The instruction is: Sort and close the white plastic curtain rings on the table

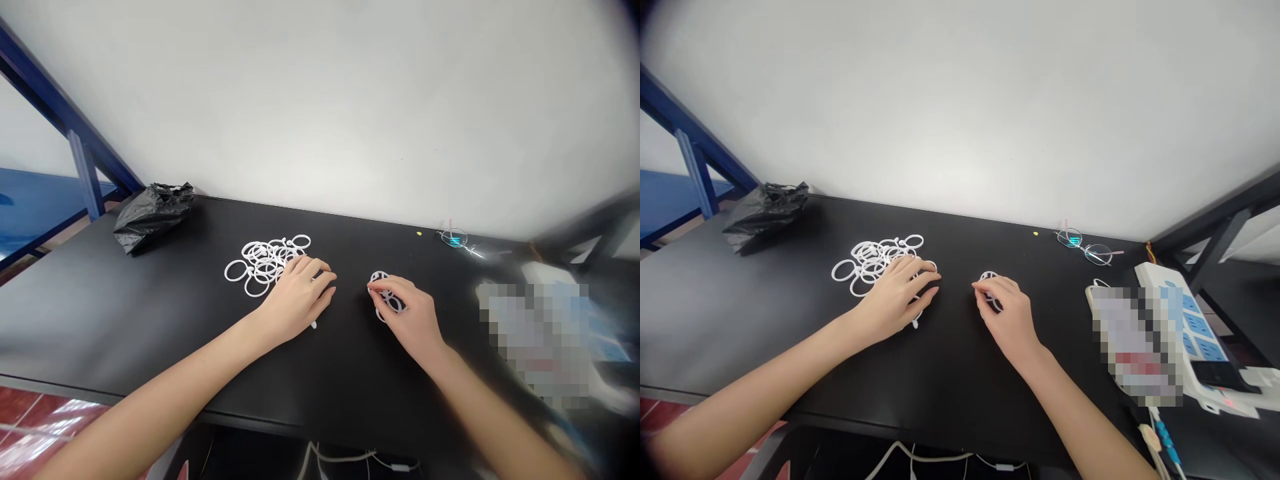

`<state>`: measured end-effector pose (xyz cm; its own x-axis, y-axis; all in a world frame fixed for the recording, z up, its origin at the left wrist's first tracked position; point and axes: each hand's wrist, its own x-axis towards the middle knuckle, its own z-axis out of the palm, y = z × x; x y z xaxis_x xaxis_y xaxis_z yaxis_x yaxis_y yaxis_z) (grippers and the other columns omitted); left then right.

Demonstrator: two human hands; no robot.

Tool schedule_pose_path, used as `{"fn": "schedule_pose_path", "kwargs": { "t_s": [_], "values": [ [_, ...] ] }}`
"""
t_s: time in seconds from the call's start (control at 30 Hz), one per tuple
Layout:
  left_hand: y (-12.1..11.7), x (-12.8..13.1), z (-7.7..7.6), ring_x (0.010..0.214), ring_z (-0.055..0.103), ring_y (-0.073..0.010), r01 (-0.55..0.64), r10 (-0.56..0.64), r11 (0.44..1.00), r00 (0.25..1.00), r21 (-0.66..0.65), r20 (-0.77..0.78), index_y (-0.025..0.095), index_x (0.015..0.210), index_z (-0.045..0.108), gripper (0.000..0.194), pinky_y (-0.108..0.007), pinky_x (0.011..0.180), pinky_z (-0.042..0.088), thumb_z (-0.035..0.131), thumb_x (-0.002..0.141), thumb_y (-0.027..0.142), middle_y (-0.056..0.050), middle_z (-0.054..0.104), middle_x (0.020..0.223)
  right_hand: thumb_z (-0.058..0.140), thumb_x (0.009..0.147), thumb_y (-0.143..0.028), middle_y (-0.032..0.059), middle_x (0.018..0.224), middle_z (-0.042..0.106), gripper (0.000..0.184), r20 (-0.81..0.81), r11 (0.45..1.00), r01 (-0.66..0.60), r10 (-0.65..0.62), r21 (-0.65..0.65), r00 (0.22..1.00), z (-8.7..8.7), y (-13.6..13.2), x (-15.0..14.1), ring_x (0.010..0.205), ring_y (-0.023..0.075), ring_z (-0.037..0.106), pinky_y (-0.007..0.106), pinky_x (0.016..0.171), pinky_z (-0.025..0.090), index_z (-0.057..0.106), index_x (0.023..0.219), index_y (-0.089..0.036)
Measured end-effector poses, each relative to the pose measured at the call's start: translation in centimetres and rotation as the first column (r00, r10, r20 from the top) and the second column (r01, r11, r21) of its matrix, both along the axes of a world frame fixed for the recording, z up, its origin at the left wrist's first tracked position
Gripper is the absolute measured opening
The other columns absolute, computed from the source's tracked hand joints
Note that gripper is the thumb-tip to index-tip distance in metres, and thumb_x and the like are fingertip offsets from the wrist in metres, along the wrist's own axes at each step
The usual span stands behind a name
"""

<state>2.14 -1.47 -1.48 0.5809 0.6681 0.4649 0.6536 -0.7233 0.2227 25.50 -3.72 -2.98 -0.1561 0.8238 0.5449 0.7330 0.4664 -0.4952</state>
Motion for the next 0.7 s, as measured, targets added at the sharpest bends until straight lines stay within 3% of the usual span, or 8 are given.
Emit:
{"fn": "schedule_pose_path", "kwargs": {
  "t_s": [0.17, 0.43, 0.7],
  "values": [
    [-0.4, 0.5, 0.1, 0.096, 0.057, -0.0212, 0.028, -0.028, 1.0, 0.999, -0.004, 0.015, 0.015, 0.103, 0.062, 0.016, -0.047, 0.1, 0.042, 0.047, 0.096, 0.017, -0.008, 0.065, 0.102, 0.061, 0.087, -0.014, 0.0031, 0.085, 0.075, 0.013, -0.051, 0.994, 0.015, -0.01, 0.108, 0.999, 0.6, -0.2, -0.2, 0.086, 0.0212, 0.071, 0.036, 0.081, 0.056, 0.071, 0.087, -0.022],
    [-0.7, 0.5, 0.5, 0.095, 0.058, -0.0208, 0.046, -0.045, 0.999, 0.999, -0.02, 0.02, 0.017, 0.101, 0.062, 0.017, -0.047, 0.102, 0.042, 0.046, 0.096, 0.015, -0.006, 0.066, 0.1, 0.058, 0.081, -0.015, 0.0065, 0.104, 0.073, 0.023, 0.041, 0.99, 0.013, -0.008, -0.14, 0.999, 0.5, 0.4, 0.8, 0.097, 0.0265, 0.068, 0.046, 0.086, 0.056, 0.069, 0.099, -0.023],
    [-0.7, 0.6, 0.5, 0.095, 0.058, -0.0198, 0.062, -0.062, 0.998, 0.998, 0.002, 0.02, 0.015, 0.1, 0.062, 0.016, -0.045, 0.104, 0.041, 0.047, 0.096, 0.016, -0.006, 0.066, 0.098, 0.054, 0.083, -0.01, 0.0059, 0.106, 0.073, 0.027, -0.044, 0.984, -0.081, 0.075, -0.158, 0.996, 0.2, 0.2, 0.1, 0.1, 0.0237, 0.069, 0.04, 0.088, 0.056, 0.07, 0.1, -0.023]
  ]
}}
